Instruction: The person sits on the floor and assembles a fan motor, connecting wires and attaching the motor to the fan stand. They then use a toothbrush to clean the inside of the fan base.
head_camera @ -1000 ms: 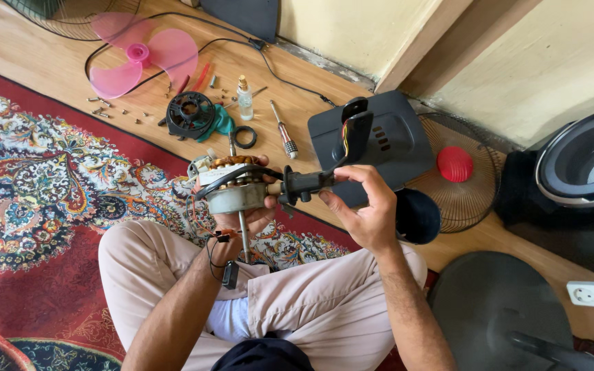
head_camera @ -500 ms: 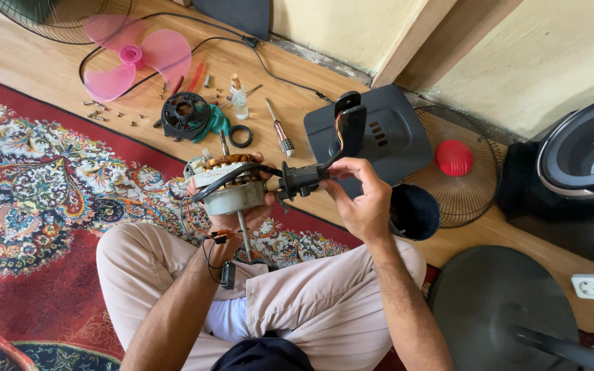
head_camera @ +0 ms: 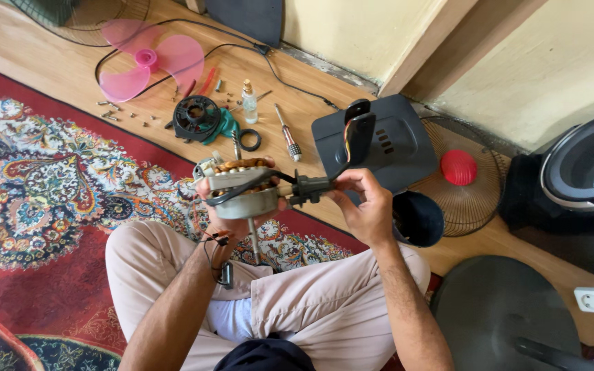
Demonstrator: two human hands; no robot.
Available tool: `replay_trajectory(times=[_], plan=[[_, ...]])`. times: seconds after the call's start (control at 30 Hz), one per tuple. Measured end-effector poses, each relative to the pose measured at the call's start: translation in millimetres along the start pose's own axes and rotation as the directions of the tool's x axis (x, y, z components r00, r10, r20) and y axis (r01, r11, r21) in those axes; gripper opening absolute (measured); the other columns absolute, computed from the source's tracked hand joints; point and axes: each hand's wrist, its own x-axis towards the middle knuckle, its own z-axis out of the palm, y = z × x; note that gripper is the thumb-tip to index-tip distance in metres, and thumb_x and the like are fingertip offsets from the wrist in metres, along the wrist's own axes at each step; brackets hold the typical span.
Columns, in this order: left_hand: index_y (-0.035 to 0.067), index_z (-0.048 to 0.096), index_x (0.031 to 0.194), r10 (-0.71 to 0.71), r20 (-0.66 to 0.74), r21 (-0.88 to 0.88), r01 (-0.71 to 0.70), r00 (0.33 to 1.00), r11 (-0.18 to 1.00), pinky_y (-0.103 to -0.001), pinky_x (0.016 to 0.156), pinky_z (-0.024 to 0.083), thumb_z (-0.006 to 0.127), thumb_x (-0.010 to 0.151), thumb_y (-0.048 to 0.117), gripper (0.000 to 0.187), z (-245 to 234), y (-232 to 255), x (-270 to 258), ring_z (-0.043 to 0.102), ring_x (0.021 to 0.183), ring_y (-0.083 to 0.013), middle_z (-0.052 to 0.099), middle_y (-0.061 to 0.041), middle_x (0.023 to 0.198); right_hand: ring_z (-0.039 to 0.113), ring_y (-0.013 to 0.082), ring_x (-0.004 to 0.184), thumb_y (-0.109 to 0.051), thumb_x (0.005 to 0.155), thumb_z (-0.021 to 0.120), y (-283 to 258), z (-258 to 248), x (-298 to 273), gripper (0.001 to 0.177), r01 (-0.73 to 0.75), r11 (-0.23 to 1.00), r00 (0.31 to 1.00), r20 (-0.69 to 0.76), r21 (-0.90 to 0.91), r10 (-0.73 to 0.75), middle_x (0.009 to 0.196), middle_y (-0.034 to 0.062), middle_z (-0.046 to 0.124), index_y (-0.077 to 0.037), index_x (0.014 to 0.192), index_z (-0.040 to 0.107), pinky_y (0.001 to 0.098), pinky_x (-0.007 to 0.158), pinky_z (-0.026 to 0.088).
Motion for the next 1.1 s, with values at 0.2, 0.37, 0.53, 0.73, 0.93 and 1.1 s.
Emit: replay_trajectory(times=[0.2,0.37,0.53,0.73,0.93,1.1], plan=[[0.000,0.043,0.150,-0.055,-0.024,0.189,0.059,0.998,0.980,-0.057,0.103,0.059,0.078,0.071,0.063,0.107,18,0,1,0.067,0.117,-0.0413,0.060,-0.021,0.138,0.071,0.0105,0.102,0.006,0.093,0.070,16,1,2,0.055,-0.003,0.979,0.999,0.047,0.202,-0.007,0.116,0.0068,0.066,-0.002,0.143,0.048,0.0264,0.093,0.060],[-0.001,0.045,0.150,-0.143,0.007,0.241,0.137,0.990,0.961,-0.057,0.104,0.056,0.072,0.081,0.062,0.097,27,9,-1,0.067,0.115,-0.0453,0.061,-0.025,0.137,0.064,0.0152,0.111,0.016,0.093,0.068,15,0,-4,0.039,0.006,0.984,0.980,0.193,0.178,-0.041,0.120,0.0072,0.052,0.000,0.128,0.068,0.0276,0.094,0.059],[-0.001,0.046,0.150,-0.156,0.014,0.265,0.147,0.988,0.953,-0.056,0.104,0.054,0.065,0.091,0.062,0.089,30,13,2,0.067,0.113,-0.0493,0.062,-0.028,0.137,0.063,0.0149,0.111,0.016,0.087,0.071,13,6,-3,0.044,-0.083,0.962,0.976,0.216,0.261,0.026,0.119,0.0061,0.051,0.000,0.127,0.067,0.0273,0.093,0.060],[-0.004,0.046,0.150,-0.194,-0.117,0.345,0.223,0.974,0.911,-0.055,0.107,0.053,0.053,0.096,0.061,0.084,42,19,4,0.067,0.118,-0.0462,0.061,-0.028,0.140,0.061,0.0133,0.104,0.017,0.085,0.073,26,14,-9,0.046,-0.027,0.986,0.985,0.175,0.162,-0.002,0.117,0.0062,0.056,0.001,0.128,0.067,0.0243,0.088,0.056],[-0.001,0.055,0.147,-0.296,-0.199,0.401,0.353,0.934,0.845,-0.049,0.092,0.057,0.043,0.098,0.068,0.085,66,32,18,0.072,0.106,-0.0423,0.069,-0.026,0.130,0.061,0.0132,0.097,0.015,0.088,0.074,37,14,-15,0.046,0.007,0.984,0.989,0.144,0.177,-0.033,0.112,0.0066,0.056,0.001,0.131,0.067,0.0250,0.083,0.055],[0.002,0.059,0.141,-0.310,-0.289,0.393,0.407,0.906,0.824,-0.048,0.092,0.060,0.044,0.094,0.067,0.082,84,35,22,0.073,0.105,-0.0402,0.071,-0.023,0.127,0.065,0.0158,0.105,0.012,0.087,0.071,32,11,-13,0.047,0.000,0.927,0.982,0.173,0.376,-0.070,0.117,0.0072,0.055,0.000,0.132,0.062,0.0294,0.089,0.061]])
